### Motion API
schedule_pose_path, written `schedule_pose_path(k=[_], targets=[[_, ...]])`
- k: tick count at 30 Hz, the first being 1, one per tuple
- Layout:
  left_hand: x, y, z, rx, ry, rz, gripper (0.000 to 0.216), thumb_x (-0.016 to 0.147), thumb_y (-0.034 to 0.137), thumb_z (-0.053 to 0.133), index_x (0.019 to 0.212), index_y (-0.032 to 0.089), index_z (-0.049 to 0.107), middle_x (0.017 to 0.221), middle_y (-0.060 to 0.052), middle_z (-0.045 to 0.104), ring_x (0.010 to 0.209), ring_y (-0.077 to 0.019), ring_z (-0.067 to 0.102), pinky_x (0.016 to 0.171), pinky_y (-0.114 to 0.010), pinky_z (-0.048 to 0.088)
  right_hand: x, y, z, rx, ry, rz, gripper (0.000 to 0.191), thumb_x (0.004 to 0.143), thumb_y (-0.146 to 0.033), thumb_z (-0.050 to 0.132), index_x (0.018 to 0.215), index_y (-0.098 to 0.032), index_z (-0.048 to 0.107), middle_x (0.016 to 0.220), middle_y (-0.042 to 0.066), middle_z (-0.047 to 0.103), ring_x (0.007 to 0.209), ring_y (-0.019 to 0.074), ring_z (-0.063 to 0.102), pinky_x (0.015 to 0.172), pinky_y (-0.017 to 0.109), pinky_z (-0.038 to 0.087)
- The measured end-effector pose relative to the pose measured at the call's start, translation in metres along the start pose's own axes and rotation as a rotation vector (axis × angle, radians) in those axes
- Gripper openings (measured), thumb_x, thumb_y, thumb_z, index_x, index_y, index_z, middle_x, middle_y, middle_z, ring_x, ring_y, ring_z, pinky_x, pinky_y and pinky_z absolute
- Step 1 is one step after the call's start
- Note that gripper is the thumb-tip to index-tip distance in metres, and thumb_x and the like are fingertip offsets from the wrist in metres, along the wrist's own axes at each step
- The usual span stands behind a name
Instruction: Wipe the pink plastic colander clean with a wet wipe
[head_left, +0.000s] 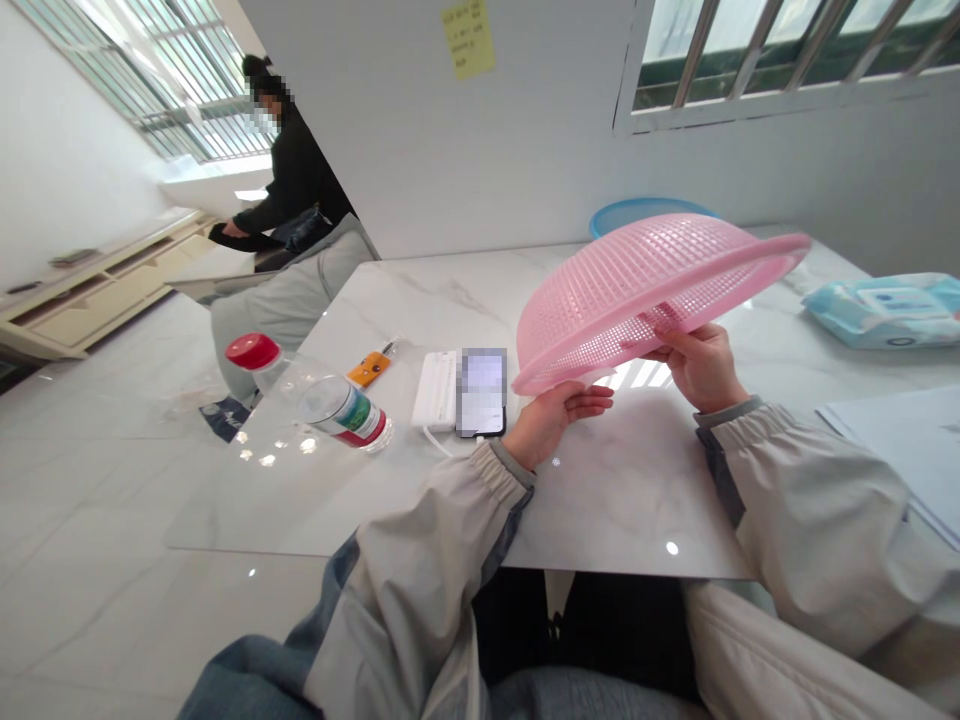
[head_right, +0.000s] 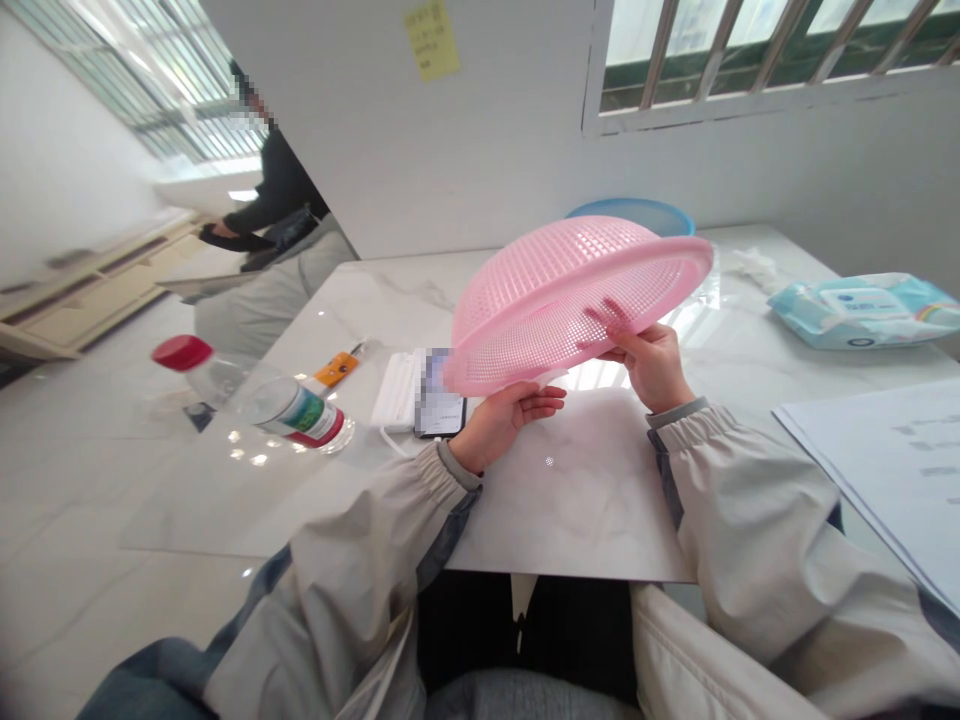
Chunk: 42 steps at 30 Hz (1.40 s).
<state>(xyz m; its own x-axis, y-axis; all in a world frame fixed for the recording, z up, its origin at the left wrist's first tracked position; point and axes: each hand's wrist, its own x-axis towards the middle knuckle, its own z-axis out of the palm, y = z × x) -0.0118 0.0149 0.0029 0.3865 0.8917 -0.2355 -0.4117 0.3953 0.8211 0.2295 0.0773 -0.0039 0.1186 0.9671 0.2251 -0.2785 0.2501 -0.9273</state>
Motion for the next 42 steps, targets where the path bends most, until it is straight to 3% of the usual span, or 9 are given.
schedule_pose_path(k=[11,17,21,26,28,35,42], targets=[[-0.003,0.002,0.003,0.023,-0.038,-0.045,0.028,0.100,0.021,0.060,0.096,0.010,0.085,0.112,-0.018,0.085,0.099,-0.0233,0.078,0.112,-0.044,0.057,-0.015,-0.012,0.013,0.026,-0.192,0.202,0.049,0.086,-0.043,0.096,0.133,-0.036,0.080,0.152,0.004,0.075,0.111,0.0325,0.086,0.107,0.058,0.070],[-0.003,0.003,0.003,0.023,-0.026,-0.017,0.027,0.099,0.024,0.063,0.096,0.009,0.085,0.111,-0.018,0.085,0.099,-0.0243,0.078,0.112,-0.045,0.057,-0.016,-0.013,0.016,0.034,-0.231,0.256,0.051,0.088,-0.042,0.092,0.137,-0.036,0.078,0.155,0.003,0.073,0.120,0.0321,0.083,0.113,0.058,0.065],[-0.004,0.002,0.003,0.069,0.055,-0.015,0.026,0.098,0.023,0.062,0.090,0.011,0.084,0.109,-0.018,0.085,0.101,-0.0259,0.079,0.116,-0.048,0.055,-0.010,-0.009,0.012,-0.004,-0.115,0.184,0.041,0.086,-0.042,0.091,0.125,-0.032,0.083,0.138,0.004,0.082,0.130,0.0338,0.078,0.112,0.057,0.065],[-0.004,-0.003,0.000,0.160,0.184,-0.057,0.030,0.103,0.026,0.059,0.089,0.015,0.083,0.105,-0.014,0.086,0.106,-0.0266,0.081,0.124,-0.048,0.050,0.005,-0.009,0.006,0.131,0.194,-0.181,0.020,0.080,-0.030,0.091,0.098,-0.027,0.084,0.113,0.003,0.086,0.118,0.0278,0.078,0.114,0.048,0.060],[-0.004,-0.005,-0.002,0.217,0.182,-0.091,0.032,0.104,0.027,0.058,0.090,0.016,0.084,0.104,-0.012,0.086,0.108,-0.0261,0.081,0.127,-0.046,0.047,0.009,-0.011,0.005,0.177,0.236,-0.254,0.018,0.078,-0.029,0.089,0.094,-0.027,0.081,0.111,0.002,0.085,0.121,0.0279,0.075,0.118,0.048,0.057],[-0.002,-0.009,-0.006,0.265,0.075,-0.117,0.038,0.106,0.031,0.054,0.089,0.016,0.085,0.107,-0.012,0.086,0.107,-0.0255,0.081,0.125,-0.046,0.050,0.009,-0.004,0.004,0.226,0.283,-0.164,0.021,0.079,-0.027,0.086,0.100,-0.026,0.082,0.110,0.007,0.084,0.117,0.0336,0.074,0.103,0.056,0.061],[-0.005,-0.003,-0.001,0.182,0.030,-0.105,0.033,0.105,0.026,0.056,0.092,0.012,0.084,0.110,-0.016,0.086,0.105,-0.0258,0.080,0.120,-0.047,0.055,0.009,-0.002,0.002,0.205,0.190,-0.126,0.025,0.088,-0.036,0.085,0.112,-0.031,0.082,0.135,0.005,0.080,0.137,0.0363,0.069,0.116,0.063,0.057]])
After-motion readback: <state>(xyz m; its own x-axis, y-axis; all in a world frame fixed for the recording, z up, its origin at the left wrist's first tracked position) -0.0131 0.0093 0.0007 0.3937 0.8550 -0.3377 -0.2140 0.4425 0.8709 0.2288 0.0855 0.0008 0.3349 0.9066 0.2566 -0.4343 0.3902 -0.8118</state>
